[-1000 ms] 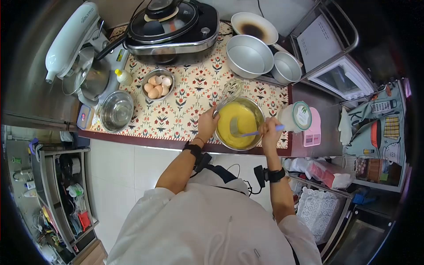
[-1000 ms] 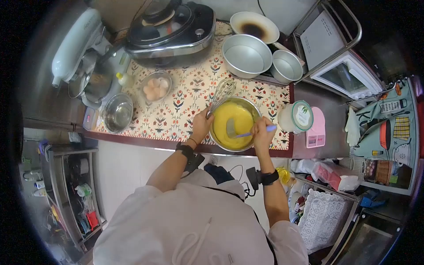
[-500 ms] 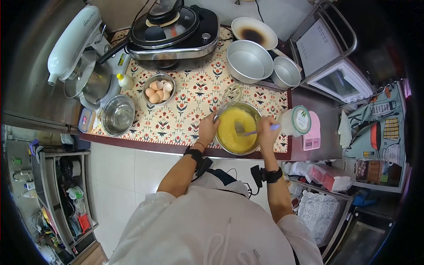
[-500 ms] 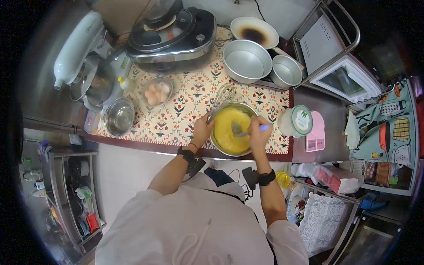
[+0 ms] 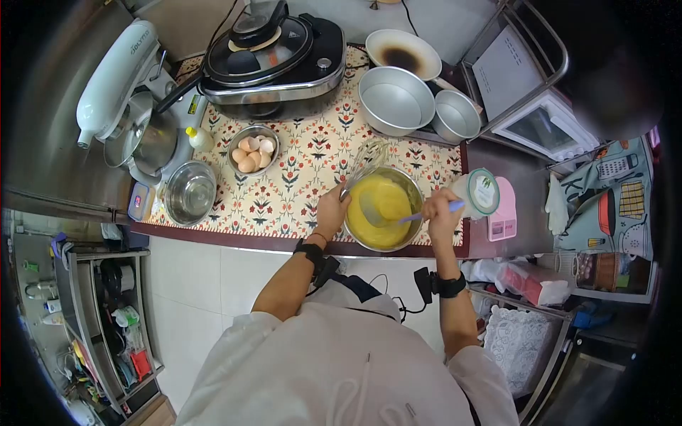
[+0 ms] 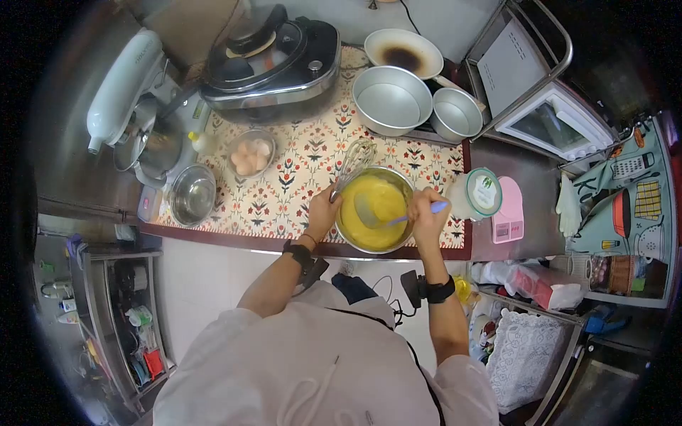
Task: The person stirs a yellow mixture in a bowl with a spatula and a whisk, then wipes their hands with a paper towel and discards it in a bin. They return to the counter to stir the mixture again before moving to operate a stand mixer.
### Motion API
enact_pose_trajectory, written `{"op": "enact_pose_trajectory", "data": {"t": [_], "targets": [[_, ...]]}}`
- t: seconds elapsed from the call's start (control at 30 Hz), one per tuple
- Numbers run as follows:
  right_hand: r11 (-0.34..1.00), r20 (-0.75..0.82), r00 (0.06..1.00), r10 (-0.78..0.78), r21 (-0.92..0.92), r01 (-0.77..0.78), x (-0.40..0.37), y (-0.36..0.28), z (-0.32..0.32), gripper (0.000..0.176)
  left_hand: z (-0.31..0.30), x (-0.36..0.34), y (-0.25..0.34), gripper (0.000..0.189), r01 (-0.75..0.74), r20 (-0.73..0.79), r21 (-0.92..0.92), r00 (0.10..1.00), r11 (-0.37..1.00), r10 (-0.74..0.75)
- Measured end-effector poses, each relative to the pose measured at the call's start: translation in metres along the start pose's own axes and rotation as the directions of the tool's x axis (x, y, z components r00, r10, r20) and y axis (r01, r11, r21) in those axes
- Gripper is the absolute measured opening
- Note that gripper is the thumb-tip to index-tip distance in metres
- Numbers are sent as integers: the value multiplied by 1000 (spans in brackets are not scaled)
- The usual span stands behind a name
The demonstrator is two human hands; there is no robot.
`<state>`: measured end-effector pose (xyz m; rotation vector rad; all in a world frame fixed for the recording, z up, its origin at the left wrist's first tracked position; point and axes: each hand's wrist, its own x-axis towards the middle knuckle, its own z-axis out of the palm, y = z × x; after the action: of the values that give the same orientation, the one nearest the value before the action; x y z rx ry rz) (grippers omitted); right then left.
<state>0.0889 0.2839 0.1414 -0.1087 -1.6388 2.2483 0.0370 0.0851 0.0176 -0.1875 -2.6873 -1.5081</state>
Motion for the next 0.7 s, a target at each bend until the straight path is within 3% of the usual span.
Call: {"op": "enact_pose_trajectory", "data": {"t": [0.07,0.17,0.23,0.33,0.4,0.47,0.57,0.67,0.7], "targets": [[989,-70,991,-112,92,118,5,-10,11,27,3,0,-4,38,-16,-27,-20,1000,1000,16],[913,-202,925,-322,-326,247,-3,47,24,26,3,0,-5,38,-6,-19,-19,1000,1000,6],[959,-64,978,-197,-222,178,-39,92,18,23,3,0,-3,38,13,-1,3,1000,1000,-13],[789,334,879,-339,-408,459,-73,68,4,19,3,-4,-6,38,25,-10,7,1000,1000,-25],[969,144,990,-8,-244,43,-59,54,-15,23,6,-2,-8,38,-24,-46,-55,999,998,22],[984,62,982,180,5,-181,-15,16,-12,31,3,-4,-5,38,1,0,-20,1000,1000,-1],[997,-34,998,-52,47,54,7,-19,12,32,1,1,-3,38,18,-1,-16,1000,1000,-18],[943,-198,929,-312,-185,277,1,38,17,32,2,1,0,37,10,-4,-58,1000,998,-10],[937,-135,950,-283,-252,243,-17,59,20,32,1,-1,-1,37,7,-3,-72,1000,997,-7]]}}
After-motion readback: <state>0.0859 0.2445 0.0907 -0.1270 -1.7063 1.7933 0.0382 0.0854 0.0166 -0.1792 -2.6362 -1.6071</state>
